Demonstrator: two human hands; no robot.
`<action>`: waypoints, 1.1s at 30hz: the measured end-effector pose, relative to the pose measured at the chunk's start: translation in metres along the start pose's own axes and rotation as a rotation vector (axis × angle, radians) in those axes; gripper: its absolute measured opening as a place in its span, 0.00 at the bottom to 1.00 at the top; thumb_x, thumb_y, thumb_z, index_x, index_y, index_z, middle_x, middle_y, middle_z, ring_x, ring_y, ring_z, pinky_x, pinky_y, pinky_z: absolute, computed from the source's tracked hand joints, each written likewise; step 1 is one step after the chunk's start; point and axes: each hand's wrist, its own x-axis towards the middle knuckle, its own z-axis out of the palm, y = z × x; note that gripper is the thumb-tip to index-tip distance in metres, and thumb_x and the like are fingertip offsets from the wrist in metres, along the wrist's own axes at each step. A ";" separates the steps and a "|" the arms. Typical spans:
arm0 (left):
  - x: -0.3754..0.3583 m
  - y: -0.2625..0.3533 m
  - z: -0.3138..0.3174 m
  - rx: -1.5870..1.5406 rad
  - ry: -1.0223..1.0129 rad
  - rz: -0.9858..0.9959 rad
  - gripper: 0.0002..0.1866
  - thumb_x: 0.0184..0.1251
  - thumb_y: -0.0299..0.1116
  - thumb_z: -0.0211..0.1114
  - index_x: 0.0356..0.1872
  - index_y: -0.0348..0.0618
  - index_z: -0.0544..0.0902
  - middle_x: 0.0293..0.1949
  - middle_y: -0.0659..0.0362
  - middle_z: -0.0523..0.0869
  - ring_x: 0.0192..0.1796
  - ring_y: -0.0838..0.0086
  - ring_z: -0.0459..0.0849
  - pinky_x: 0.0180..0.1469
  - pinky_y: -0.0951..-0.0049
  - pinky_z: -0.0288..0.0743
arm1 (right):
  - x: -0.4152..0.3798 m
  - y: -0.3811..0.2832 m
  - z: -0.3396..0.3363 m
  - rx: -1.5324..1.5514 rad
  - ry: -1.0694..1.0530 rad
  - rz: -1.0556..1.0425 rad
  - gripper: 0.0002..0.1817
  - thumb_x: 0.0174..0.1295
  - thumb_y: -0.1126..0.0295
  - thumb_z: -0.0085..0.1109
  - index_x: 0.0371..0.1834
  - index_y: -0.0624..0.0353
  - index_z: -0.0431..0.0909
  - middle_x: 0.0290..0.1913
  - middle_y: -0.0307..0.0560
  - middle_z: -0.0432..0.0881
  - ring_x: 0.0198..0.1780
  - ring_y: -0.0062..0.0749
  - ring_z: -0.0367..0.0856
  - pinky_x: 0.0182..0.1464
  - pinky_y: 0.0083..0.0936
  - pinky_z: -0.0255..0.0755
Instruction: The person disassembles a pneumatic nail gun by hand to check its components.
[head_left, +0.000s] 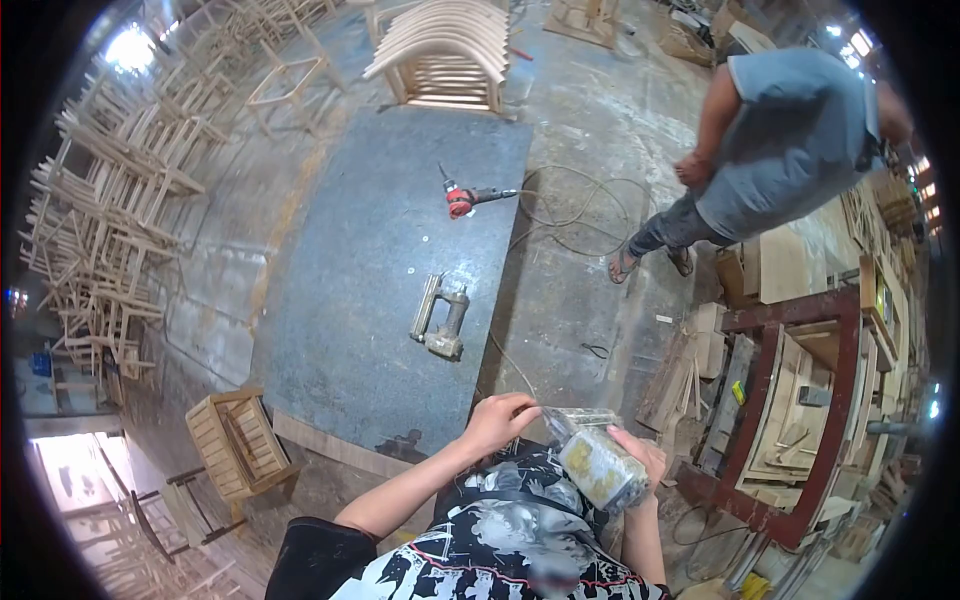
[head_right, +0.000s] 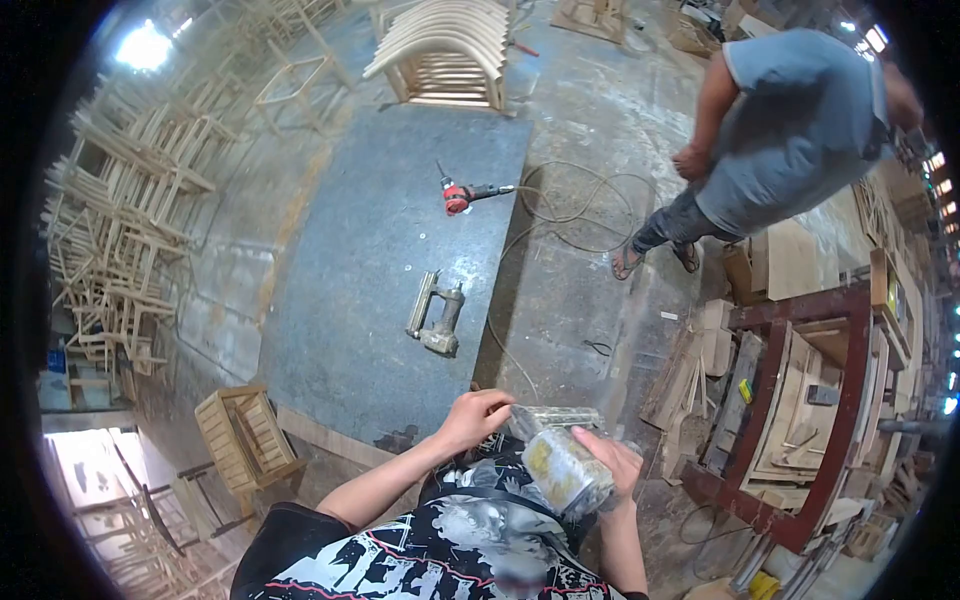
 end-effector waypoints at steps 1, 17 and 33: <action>-0.007 -0.007 -0.010 0.015 -0.039 -0.090 0.14 0.74 0.43 0.71 0.44 0.42 0.91 0.41 0.51 0.92 0.40 0.56 0.91 0.44 0.61 0.83 | 0.001 0.005 0.008 -0.006 0.020 0.018 0.18 0.60 0.68 0.71 0.53 0.64 0.88 0.45 0.52 0.94 0.36 0.40 0.93 0.38 0.31 0.83; 0.002 -0.088 0.014 0.057 0.134 -0.695 0.20 0.73 0.51 0.67 0.45 0.45 0.92 0.40 0.47 0.93 0.47 0.47 0.91 0.52 0.48 0.82 | 0.053 0.125 0.041 0.053 -0.476 0.343 0.30 0.49 0.69 0.82 0.59 0.59 0.87 0.51 0.49 0.93 0.48 0.39 0.95 0.53 0.31 0.86; 0.054 -0.404 0.011 -0.338 0.978 -1.179 0.10 0.77 0.35 0.65 0.42 0.39 0.89 0.31 0.57 0.92 0.28 0.75 0.87 0.36 0.67 0.81 | 0.158 0.299 0.142 -0.052 -0.691 0.555 0.42 0.44 0.64 0.91 0.65 0.60 0.80 0.52 0.46 0.92 0.53 0.29 0.91 0.59 0.29 0.82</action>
